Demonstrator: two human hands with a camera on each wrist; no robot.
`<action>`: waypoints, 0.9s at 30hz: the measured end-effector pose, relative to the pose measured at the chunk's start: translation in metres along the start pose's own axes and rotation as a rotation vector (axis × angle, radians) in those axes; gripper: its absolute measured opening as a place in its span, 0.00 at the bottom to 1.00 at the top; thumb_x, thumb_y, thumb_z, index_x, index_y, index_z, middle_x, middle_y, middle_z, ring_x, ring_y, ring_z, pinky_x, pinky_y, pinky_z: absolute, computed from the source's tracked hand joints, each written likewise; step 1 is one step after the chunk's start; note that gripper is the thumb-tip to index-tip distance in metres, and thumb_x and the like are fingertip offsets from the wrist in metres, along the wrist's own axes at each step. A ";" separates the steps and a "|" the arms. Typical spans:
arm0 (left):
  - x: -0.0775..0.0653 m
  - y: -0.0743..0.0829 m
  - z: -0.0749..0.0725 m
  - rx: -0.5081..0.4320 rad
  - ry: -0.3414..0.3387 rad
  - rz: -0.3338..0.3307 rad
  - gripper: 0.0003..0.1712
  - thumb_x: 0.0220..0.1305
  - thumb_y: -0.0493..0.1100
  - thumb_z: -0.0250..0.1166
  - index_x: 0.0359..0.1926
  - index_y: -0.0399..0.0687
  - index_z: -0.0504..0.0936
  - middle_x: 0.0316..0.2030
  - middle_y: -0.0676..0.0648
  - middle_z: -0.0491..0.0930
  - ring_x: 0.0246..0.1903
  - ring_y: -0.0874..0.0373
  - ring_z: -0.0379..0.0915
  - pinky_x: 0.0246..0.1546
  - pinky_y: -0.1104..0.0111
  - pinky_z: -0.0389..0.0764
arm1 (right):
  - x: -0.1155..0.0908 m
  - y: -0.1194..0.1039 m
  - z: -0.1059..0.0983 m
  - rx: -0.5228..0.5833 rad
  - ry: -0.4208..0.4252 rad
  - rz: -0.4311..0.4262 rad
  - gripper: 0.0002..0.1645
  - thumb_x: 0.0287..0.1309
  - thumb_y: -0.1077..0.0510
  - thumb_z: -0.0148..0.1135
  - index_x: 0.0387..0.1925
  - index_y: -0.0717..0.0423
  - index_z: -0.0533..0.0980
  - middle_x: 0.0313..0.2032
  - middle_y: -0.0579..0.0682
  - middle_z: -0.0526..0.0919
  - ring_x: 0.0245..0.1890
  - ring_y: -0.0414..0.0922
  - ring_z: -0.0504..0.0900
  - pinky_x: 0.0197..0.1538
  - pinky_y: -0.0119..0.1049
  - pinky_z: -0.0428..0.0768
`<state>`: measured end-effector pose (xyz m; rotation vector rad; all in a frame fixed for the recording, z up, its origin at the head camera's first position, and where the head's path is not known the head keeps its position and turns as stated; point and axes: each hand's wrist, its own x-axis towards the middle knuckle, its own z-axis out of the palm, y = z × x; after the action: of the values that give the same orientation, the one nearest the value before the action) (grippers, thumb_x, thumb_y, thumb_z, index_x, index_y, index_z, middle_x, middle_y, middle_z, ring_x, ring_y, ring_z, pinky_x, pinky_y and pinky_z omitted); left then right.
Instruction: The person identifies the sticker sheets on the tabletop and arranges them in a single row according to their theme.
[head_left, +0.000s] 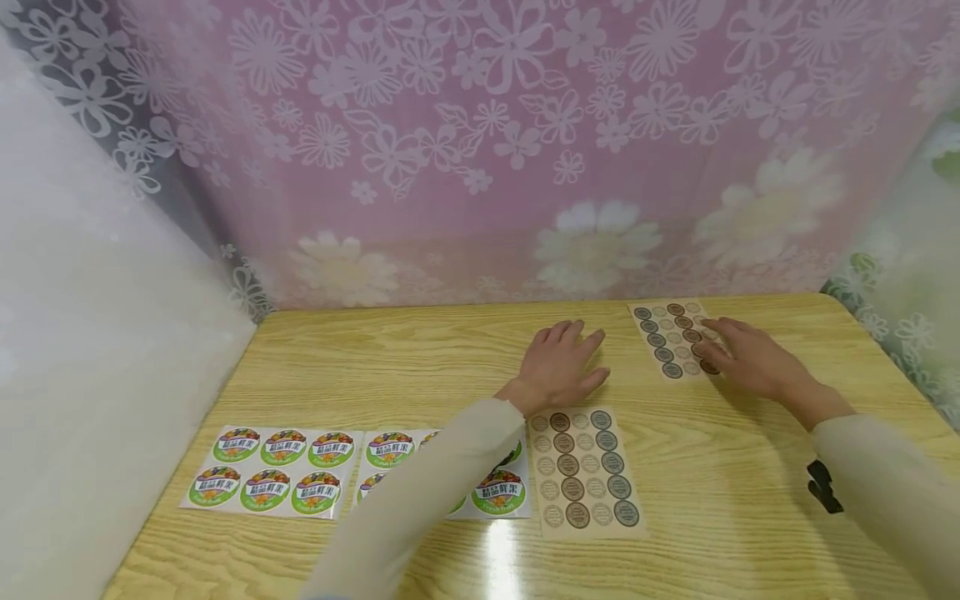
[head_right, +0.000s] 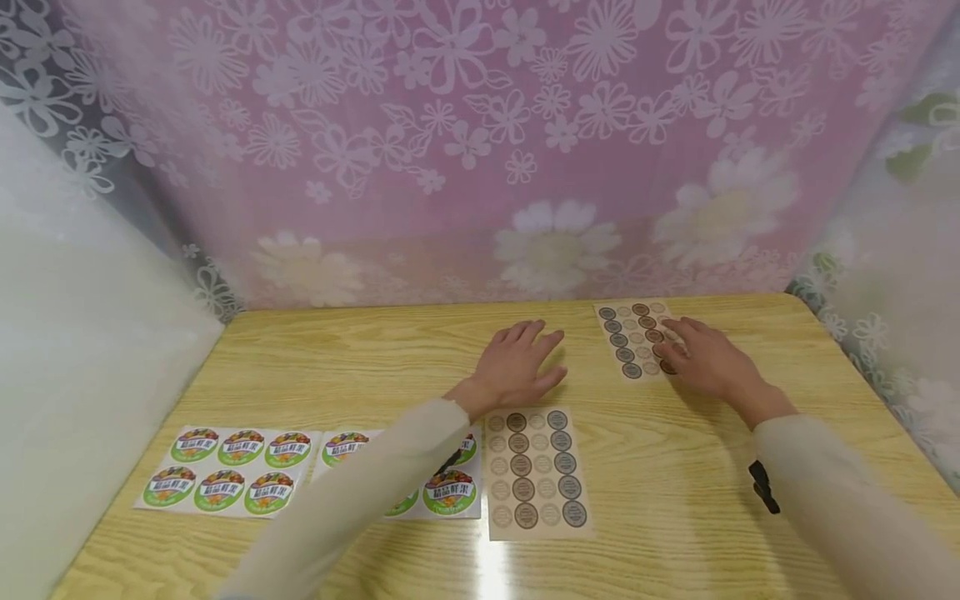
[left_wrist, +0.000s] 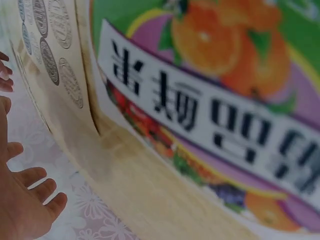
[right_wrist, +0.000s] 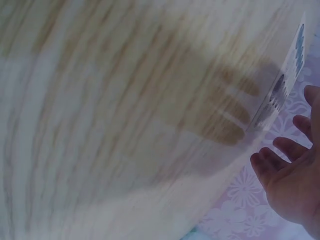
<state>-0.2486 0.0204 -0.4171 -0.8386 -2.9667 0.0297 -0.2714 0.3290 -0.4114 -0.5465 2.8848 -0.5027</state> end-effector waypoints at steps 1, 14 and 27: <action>0.001 0.000 0.001 0.003 -0.001 0.007 0.34 0.70 0.67 0.38 0.73 0.65 0.55 0.70 0.48 0.55 0.68 0.54 0.50 0.64 0.60 0.57 | 0.001 0.000 0.001 -0.002 -0.001 0.004 0.39 0.73 0.42 0.41 0.69 0.69 0.55 0.65 0.78 0.51 0.61 0.75 0.53 0.56 0.70 0.56; 0.008 0.006 0.009 0.044 -0.061 0.068 0.35 0.69 0.70 0.35 0.73 0.69 0.54 0.72 0.51 0.52 0.70 0.55 0.46 0.67 0.60 0.50 | 0.007 0.005 0.009 -0.018 -0.022 0.006 0.42 0.72 0.41 0.42 0.70 0.70 0.53 0.66 0.77 0.50 0.63 0.74 0.50 0.58 0.69 0.53; 0.003 -0.001 0.010 0.038 -0.095 0.057 0.35 0.70 0.69 0.33 0.74 0.68 0.53 0.72 0.51 0.52 0.70 0.54 0.45 0.67 0.60 0.51 | 0.006 -0.002 0.026 -0.096 0.032 -0.063 0.39 0.72 0.42 0.45 0.67 0.70 0.60 0.65 0.74 0.56 0.64 0.72 0.51 0.64 0.63 0.49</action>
<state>-0.2519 0.0210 -0.4272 -0.9431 -3.0184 0.1317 -0.2704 0.3169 -0.4353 -0.6508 2.9428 -0.3870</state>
